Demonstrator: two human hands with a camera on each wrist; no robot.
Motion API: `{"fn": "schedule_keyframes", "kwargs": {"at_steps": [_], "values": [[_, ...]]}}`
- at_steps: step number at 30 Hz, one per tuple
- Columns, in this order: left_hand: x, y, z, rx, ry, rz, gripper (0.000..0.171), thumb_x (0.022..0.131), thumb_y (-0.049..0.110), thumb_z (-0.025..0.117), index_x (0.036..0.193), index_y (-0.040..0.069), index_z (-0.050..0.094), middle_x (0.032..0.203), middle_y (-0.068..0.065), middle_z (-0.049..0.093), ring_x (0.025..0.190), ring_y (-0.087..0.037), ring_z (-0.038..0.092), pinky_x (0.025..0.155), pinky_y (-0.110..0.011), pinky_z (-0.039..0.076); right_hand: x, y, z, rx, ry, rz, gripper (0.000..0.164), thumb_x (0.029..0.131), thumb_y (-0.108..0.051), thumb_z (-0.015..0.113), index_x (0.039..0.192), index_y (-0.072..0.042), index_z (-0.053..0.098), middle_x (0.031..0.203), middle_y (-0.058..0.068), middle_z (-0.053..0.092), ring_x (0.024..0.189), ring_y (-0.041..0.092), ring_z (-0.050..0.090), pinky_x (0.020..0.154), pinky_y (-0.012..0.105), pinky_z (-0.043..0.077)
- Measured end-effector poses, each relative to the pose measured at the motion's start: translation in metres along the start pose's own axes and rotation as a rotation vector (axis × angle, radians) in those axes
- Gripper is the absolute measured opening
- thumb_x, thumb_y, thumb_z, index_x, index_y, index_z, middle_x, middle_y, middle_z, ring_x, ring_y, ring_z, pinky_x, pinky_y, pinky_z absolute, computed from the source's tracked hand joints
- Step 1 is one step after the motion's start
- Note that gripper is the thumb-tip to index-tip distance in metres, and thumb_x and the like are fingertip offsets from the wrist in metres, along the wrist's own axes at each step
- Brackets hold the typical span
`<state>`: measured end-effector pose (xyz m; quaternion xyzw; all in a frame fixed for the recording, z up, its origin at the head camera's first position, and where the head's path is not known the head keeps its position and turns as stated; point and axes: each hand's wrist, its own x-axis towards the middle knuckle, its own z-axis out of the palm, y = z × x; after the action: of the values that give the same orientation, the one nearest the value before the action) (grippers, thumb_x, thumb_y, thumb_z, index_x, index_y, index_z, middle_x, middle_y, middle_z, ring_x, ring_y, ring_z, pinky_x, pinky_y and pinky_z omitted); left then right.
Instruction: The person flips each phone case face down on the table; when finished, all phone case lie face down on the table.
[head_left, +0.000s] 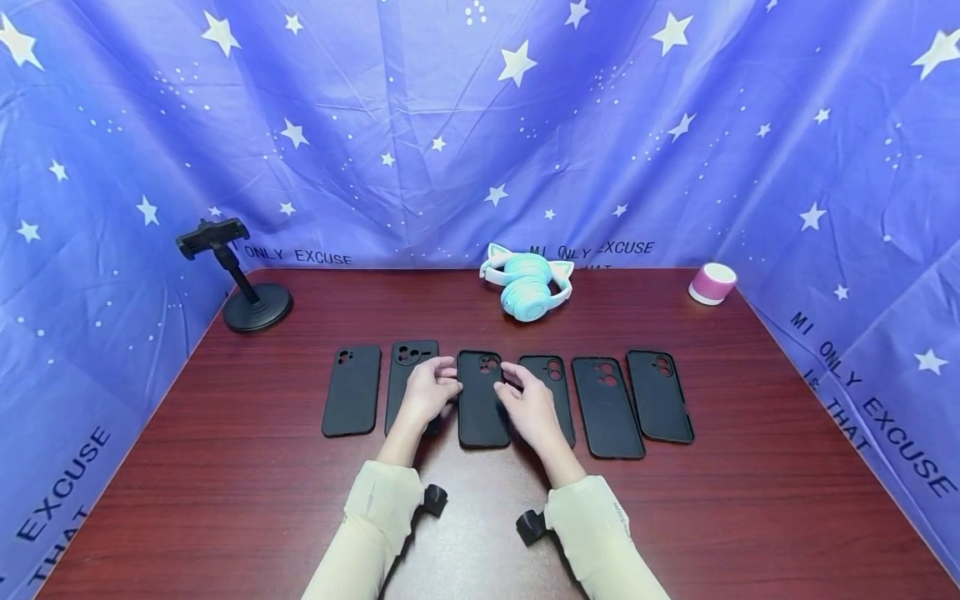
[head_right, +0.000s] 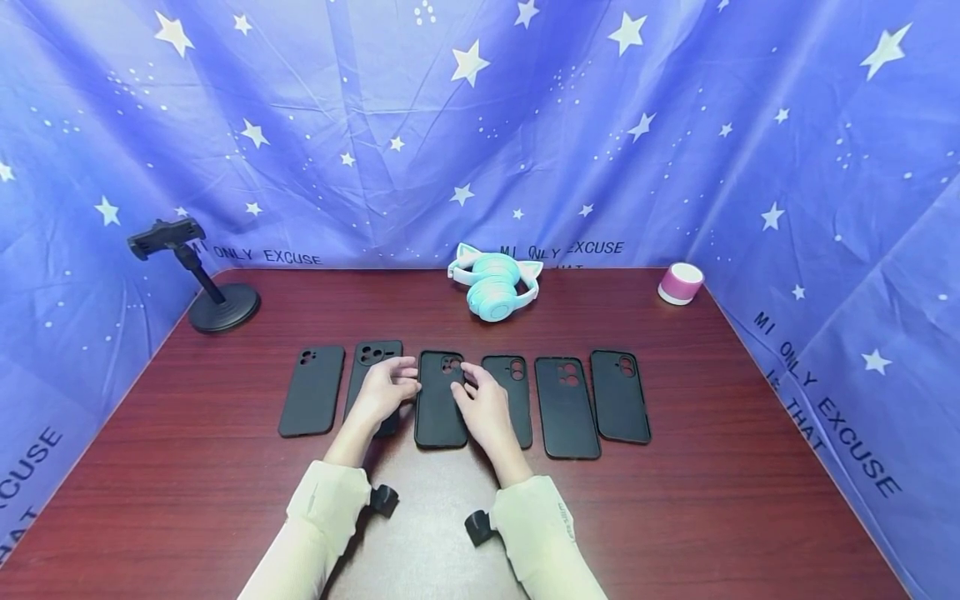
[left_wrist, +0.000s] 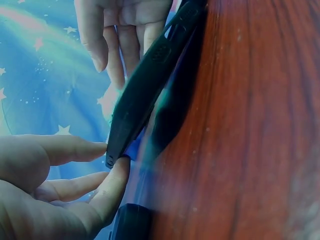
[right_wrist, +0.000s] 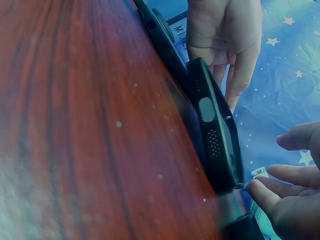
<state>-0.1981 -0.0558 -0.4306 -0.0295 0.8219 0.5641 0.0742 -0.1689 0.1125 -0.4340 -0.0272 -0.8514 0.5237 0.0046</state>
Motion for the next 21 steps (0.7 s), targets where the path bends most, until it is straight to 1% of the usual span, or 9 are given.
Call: {"fn": "schedule_keyframes", "kwargs": {"at_steps": [3, 6, 9, 12, 16, 21], "values": [[-0.0004, 0.0008, 0.001, -0.029, 0.013, -0.005, 0.048, 0.086, -0.002, 0.065, 0.132, -0.003, 0.055, 0.118, -0.02, 0.067, 0.105, -0.03, 0.068, 0.083, -0.032, 0.058, -0.0004, -0.0006, 0.0006, 0.01, -0.002, -0.009, 0.043, 0.094, -0.017, 0.06, 0.135, -0.006, 0.055, 0.134, 0.017, 0.06, 0.119, 0.028, 0.062, 0.098, 0.039, 0.052], [-0.0004, 0.0014, 0.0019, -0.041, 0.03, 0.017, 0.045, 0.085, -0.002, 0.066, 0.13, -0.004, 0.057, 0.115, -0.021, 0.068, 0.103, -0.03, 0.069, 0.082, -0.032, 0.058, -0.0009, -0.0004, 0.0018, 0.006, -0.03, -0.03, 0.042, 0.094, -0.018, 0.061, 0.134, -0.005, 0.056, 0.132, 0.016, 0.062, 0.12, 0.027, 0.061, 0.1, 0.042, 0.05], [-0.0006, 0.0022, 0.0027, -0.054, 0.041, 0.043, 0.043, 0.085, -0.002, 0.066, 0.127, -0.003, 0.059, 0.113, -0.021, 0.069, 0.102, -0.029, 0.069, 0.084, -0.032, 0.058, -0.0014, -0.0001, 0.003, 0.011, -0.06, -0.04, 0.043, 0.094, -0.021, 0.062, 0.134, -0.006, 0.056, 0.131, 0.014, 0.063, 0.124, 0.026, 0.058, 0.105, 0.045, 0.046], [-0.0004, 0.0021, 0.0037, -0.059, 0.047, 0.075, 0.04, 0.085, -0.001, 0.064, 0.125, -0.002, 0.061, 0.112, -0.02, 0.07, 0.103, -0.029, 0.069, 0.085, -0.033, 0.058, -0.0018, 0.0003, 0.004, 0.016, -0.069, -0.05, 0.044, 0.094, -0.023, 0.062, 0.134, -0.005, 0.056, 0.132, 0.012, 0.063, 0.127, 0.026, 0.056, 0.107, 0.046, 0.043], [0.0, 0.0021, 0.0048, -0.077, 0.054, 0.115, 0.037, 0.086, -0.001, 0.063, 0.122, -0.001, 0.064, 0.111, -0.019, 0.071, 0.102, -0.028, 0.069, 0.082, -0.03, 0.058, -0.0012, 0.001, 0.0052, 0.065, -0.068, -0.055, 0.044, 0.095, -0.024, 0.061, 0.134, -0.004, 0.056, 0.133, 0.012, 0.062, 0.127, 0.025, 0.056, 0.107, 0.046, 0.043], [0.0, 0.0035, 0.0057, -0.152, 0.045, 0.138, 0.034, 0.087, -0.002, 0.063, 0.121, -0.002, 0.064, 0.112, -0.019, 0.07, 0.102, -0.027, 0.069, 0.079, -0.025, 0.057, 0.0004, 0.0025, 0.0072, 0.165, -0.072, -0.051, 0.046, 0.095, -0.023, 0.061, 0.136, -0.003, 0.054, 0.136, 0.012, 0.06, 0.128, 0.026, 0.056, 0.108, 0.046, 0.043]]}}
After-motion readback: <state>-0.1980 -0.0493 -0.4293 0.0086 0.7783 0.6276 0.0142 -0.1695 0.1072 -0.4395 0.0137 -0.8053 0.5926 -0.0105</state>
